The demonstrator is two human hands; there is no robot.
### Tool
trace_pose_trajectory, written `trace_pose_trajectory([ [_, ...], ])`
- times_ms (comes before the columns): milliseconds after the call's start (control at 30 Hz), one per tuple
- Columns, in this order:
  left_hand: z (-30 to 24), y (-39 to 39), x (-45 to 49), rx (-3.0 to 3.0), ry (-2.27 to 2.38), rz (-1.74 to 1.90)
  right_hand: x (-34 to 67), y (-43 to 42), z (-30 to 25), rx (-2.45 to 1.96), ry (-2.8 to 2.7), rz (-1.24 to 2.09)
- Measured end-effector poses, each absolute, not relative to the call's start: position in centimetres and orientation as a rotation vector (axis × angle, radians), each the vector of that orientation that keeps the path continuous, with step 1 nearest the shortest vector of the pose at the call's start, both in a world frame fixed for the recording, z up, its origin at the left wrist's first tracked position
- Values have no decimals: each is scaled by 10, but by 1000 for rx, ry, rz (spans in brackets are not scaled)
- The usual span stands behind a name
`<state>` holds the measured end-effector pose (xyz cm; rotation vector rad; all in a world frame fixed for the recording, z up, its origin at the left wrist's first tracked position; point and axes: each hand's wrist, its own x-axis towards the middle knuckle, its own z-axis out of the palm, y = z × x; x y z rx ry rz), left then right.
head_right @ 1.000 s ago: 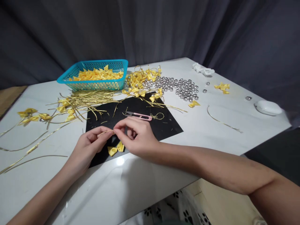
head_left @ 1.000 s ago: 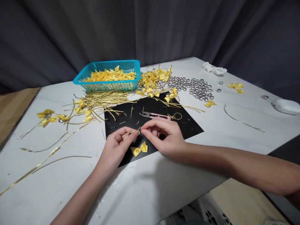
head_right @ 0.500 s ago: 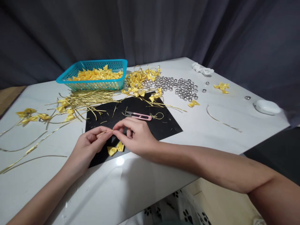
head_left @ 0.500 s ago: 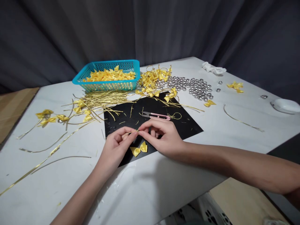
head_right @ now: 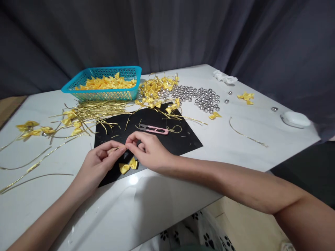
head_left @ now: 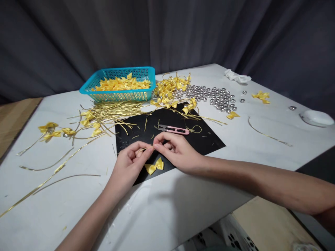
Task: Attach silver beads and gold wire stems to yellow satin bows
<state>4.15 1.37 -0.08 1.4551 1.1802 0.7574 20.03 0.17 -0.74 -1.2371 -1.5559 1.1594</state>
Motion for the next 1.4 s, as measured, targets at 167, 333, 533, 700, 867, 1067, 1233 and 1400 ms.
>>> trace_pose_trajectory([
  [167, 3, 12, 45, 1451, 1212, 770, 201, 4, -1, -1264, -1343, 1554],
  [333, 0, 10, 46, 1470, 1246, 802, 203, 4, 5, -1224, -1159, 1783],
  [533, -2, 8, 45, 1508, 1289, 826, 208, 7, 9, -1204, -972, 1980],
  [700, -3, 8, 45, 1568, 1302, 791, 212, 10, 10, -1090, -909, 2104],
  [867, -4, 8, 44, 1591, 1294, 783, 215, 11, 12, -1038, -845, 2218],
  [1067, -8, 9, 43, 1625, 1278, 792, 219, 15, 16, -1047, -748, 2340],
  [1233, -8, 9, 43, 1630, 1246, 764, 219, 16, 12, -1000, -793, 2356],
  [1400, -5, 9, 44, 1555, 1220, 770, 211, 10, 9, -1139, -1123, 1932],
])
